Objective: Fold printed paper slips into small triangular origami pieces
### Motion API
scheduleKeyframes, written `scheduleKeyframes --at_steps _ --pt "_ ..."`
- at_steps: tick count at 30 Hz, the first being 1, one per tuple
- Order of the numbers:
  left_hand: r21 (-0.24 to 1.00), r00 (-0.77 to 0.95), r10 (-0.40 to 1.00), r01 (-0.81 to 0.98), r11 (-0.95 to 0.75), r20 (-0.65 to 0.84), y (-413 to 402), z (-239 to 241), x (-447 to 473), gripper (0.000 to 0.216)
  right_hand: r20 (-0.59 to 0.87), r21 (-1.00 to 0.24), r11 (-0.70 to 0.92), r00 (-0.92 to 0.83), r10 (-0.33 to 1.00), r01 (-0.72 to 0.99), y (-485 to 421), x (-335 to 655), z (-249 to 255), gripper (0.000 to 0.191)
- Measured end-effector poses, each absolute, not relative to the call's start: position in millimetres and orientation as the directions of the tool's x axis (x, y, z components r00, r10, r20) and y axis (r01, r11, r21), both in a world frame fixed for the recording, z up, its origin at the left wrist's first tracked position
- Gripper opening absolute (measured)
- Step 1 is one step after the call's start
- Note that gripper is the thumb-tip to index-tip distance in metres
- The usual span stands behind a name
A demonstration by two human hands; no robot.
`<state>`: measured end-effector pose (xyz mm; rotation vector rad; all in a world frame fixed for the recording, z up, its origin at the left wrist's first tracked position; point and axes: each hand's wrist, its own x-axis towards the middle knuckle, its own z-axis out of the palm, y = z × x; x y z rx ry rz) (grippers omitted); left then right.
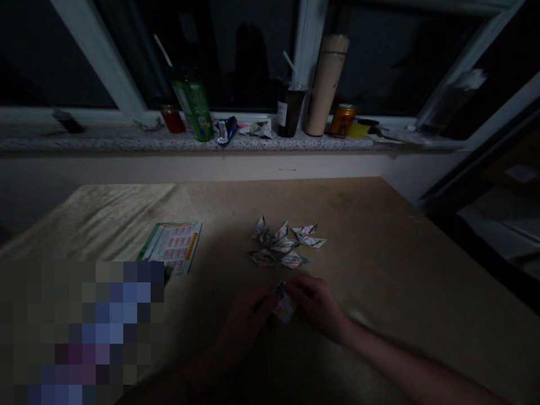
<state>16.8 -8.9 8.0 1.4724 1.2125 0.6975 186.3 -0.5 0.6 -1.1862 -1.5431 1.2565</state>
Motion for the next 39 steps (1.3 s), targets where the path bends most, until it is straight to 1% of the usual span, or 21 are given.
scheduleKeyframes --at_steps 4,8,11,14,17,22,25,29,34,37,39 --pt "0.943 0.302 0.93 0.315 0.107 -0.207 -8.2 9.7 17.2 0.031 0.025 -0.982 0.061 -0.199 0.98 0.178 -0.9 185.6 -0.9 0.03" --pt "0.96 0.314 0.922 0.231 0.156 -0.226 -7.8 12.4 18.8 0.036 0.035 -0.986 0.053 -0.115 0.993 0.16 1.2 187.3 -1.6 0.029" --pt "0.96 0.301 0.919 0.195 0.2 -0.253 -7.1 14.5 19.6 0.037 0.067 -0.984 0.076 -0.062 0.996 0.16 2.7 188.4 -1.2 0.028" --pt "0.968 0.294 0.927 0.156 0.194 -0.233 -7.0 15.0 18.8 0.036 0.093 -0.977 0.099 -0.041 0.995 0.188 2.8 188.6 -0.9 0.029" --pt "0.977 0.298 0.934 0.14 0.159 -0.195 -8.2 14.1 17.8 0.035 0.079 -0.981 0.09 -0.069 0.995 0.173 2.8 189.0 -1.0 0.031" --pt "0.969 0.292 0.938 0.211 0.129 -0.188 -10.6 12.5 17.2 0.031 0.037 -0.988 0.058 -0.146 0.989 0.145 4.3 190.9 0.5 0.032" --pt "0.964 0.326 0.932 0.255 0.075 -0.158 -11.4 13.4 16.6 0.034 0.024 -0.992 0.045 -0.174 0.984 0.121 4.9 191.3 1.9 0.034" --pt "0.962 0.37 0.921 0.272 0.016 -0.12 -12.2 16.4 16.0 0.038 -0.007 -0.998 0.004 -0.18 0.984 0.063 4.9 190.5 1.5 0.037" --pt "0.965 0.351 0.926 0.257 0.048 -0.139 -9.6 14.8 15.6 0.033 -0.047 -0.997 -0.034 -0.194 0.98 0.071 4.1 188.9 -0.6 0.036" --pt "0.971 0.386 0.91 0.232 0.06 -0.149 -7.4 10.5 16.3 0.03 -0.056 -0.997 -0.043 -0.193 0.98 0.07 2.8 187.6 0.1 0.035" --pt "0.968 0.407 0.901 0.248 0.046 -0.147 -6.7 8.2 17.2 0.032 -0.046 -0.997 -0.034 -0.181 0.982 0.072 1.7 186.6 1.0 0.035"
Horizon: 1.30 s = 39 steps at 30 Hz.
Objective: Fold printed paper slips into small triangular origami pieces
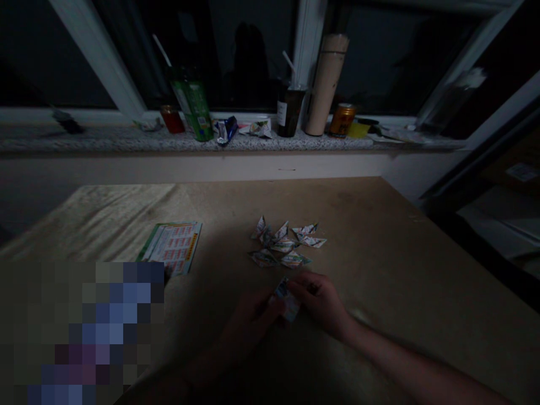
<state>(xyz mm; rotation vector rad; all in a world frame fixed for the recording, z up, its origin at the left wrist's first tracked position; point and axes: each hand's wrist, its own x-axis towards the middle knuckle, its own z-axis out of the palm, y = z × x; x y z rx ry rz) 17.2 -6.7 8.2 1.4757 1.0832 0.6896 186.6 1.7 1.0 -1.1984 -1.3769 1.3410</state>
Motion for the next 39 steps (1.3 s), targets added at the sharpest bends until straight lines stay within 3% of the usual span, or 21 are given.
scheduleKeyframes --at_steps 9,20,28,39 --pt "0.96 0.422 0.899 0.279 -0.003 -0.12 -7.4 8.5 16.9 0.04 -0.013 -0.993 0.004 -0.148 0.989 0.115 -1.9 183.6 4.5 0.033" --pt "0.945 0.328 0.937 0.327 0.006 -0.12 -7.1 2.4 18.2 0.032 -0.003 -0.981 0.023 -0.133 0.991 0.194 -3.3 179.9 -1.2 0.033" --pt "0.944 0.28 0.948 0.324 0.052 -0.148 -5.8 6.0 17.2 0.032 0.061 -0.961 0.131 -0.276 0.959 0.244 2.9 187.8 -1.5 0.035" --pt "0.951 0.275 0.941 0.289 0.113 -0.196 -5.6 2.6 16.1 0.033 0.017 -0.979 0.084 -0.334 0.943 0.188 1.0 189.4 -4.1 0.038"
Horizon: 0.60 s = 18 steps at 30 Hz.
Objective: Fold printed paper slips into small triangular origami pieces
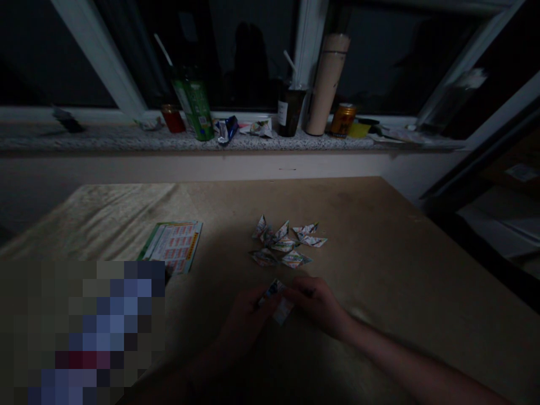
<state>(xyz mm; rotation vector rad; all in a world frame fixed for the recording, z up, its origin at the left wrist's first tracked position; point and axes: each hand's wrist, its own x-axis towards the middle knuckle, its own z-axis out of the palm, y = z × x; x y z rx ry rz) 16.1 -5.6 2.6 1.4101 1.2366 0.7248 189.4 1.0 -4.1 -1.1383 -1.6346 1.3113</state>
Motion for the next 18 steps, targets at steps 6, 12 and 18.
scheduleKeyframes --at_steps 6,12,18 --pt "0.939 0.224 0.949 0.312 0.146 -0.222 -4.9 2.0 15.6 0.033 0.048 -0.958 0.154 -0.397 0.916 0.24 -1.1 191.1 1.6 0.02" --pt "0.947 0.222 0.945 0.268 0.177 -0.239 -5.0 2.2 15.1 0.035 0.175 -0.89 0.29 -0.325 0.929 0.351 -2.5 193.0 -0.1 0.024" --pt "0.945 0.211 0.947 0.269 0.184 -0.244 -5.0 8.5 16.4 0.034 0.228 -0.869 0.355 -0.359 0.905 0.344 -2.2 195.3 2.7 0.024"
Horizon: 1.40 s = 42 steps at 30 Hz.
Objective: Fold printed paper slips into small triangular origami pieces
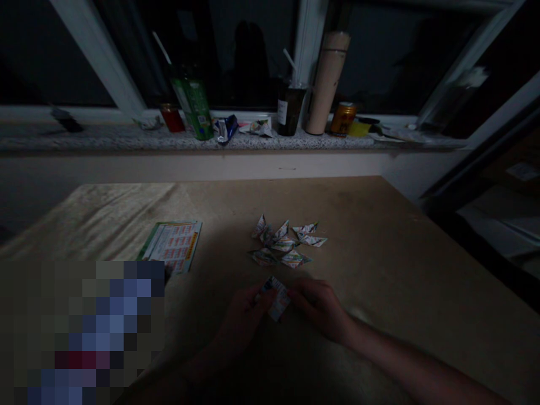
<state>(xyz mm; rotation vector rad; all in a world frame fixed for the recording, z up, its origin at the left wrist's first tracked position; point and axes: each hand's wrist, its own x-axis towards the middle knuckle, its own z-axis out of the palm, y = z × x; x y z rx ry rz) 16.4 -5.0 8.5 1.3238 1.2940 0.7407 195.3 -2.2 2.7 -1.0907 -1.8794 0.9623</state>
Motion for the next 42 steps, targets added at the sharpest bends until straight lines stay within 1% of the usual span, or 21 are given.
scheduleKeyframes --at_steps 3,6,10,12,16,18,22,25,32,35,38,42 --pt "0.944 0.212 0.946 0.275 0.184 -0.246 -5 8 16 0.034 0.138 -0.916 0.248 -0.331 0.934 0.317 -2 193 3 0.026" --pt "0.942 0.208 0.949 0.288 0.174 -0.239 -6 6 16 0.034 0.055 -0.959 0.128 -0.277 0.959 0.253 -3 189 1 0.034" --pt "0.947 0.204 0.955 0.283 0.152 -0.214 -6 5 15 0.034 0.036 -0.97 0.09 -0.234 0.972 0.225 -3 187 -1 0.04" --pt "0.945 0.205 0.955 0.289 0.15 -0.214 -5 6 16 0.033 0.029 -0.972 0.089 -0.263 0.964 0.218 -2 188 -1 0.041" --pt "0.938 0.205 0.957 0.319 0.132 -0.205 -6 6 17 0.03 -0.037 -0.977 0.058 -0.434 0.9 0.205 -1 189 1 0.041" --pt "0.94 0.203 0.959 0.315 0.128 -0.199 -7 5 18 0.031 -0.065 -0.986 0.018 -0.476 0.877 0.167 -1 189 2 0.041" --pt "0.95 0.211 0.962 0.293 0.107 -0.174 -9 4 17 0.032 -0.088 -0.996 -0.068 -0.447 0.89 0.059 1 190 1 0.042" --pt "0.956 0.202 0.964 0.271 0.115 -0.173 -8 4 16 0.033 -0.111 -0.993 -0.113 -0.422 0.9 0.019 3 192 0 0.043" --pt "0.966 0.245 0.951 0.219 0.136 -0.189 -8 9 16 0.037 -0.121 -0.992 -0.127 -0.387 0.914 0.01 3 193 -3 0.043" --pt "0.964 0.237 0.952 0.225 0.141 -0.194 -9 12 17 0.04 -0.136 -0.99 -0.143 -0.384 0.913 0.009 4 192 -7 0.043" --pt "0.961 0.271 0.944 0.249 0.119 -0.187 -8 13 17 0.043 -0.144 -0.987 -0.162 -0.406 0.902 -0.01 5 191 -10 0.044" --pt "0.965 0.346 0.926 0.254 0.062 -0.151 -9 10 16 0.042 -0.095 -0.995 -0.094 -0.413 0.906 0.023 4 188 -9 0.043"
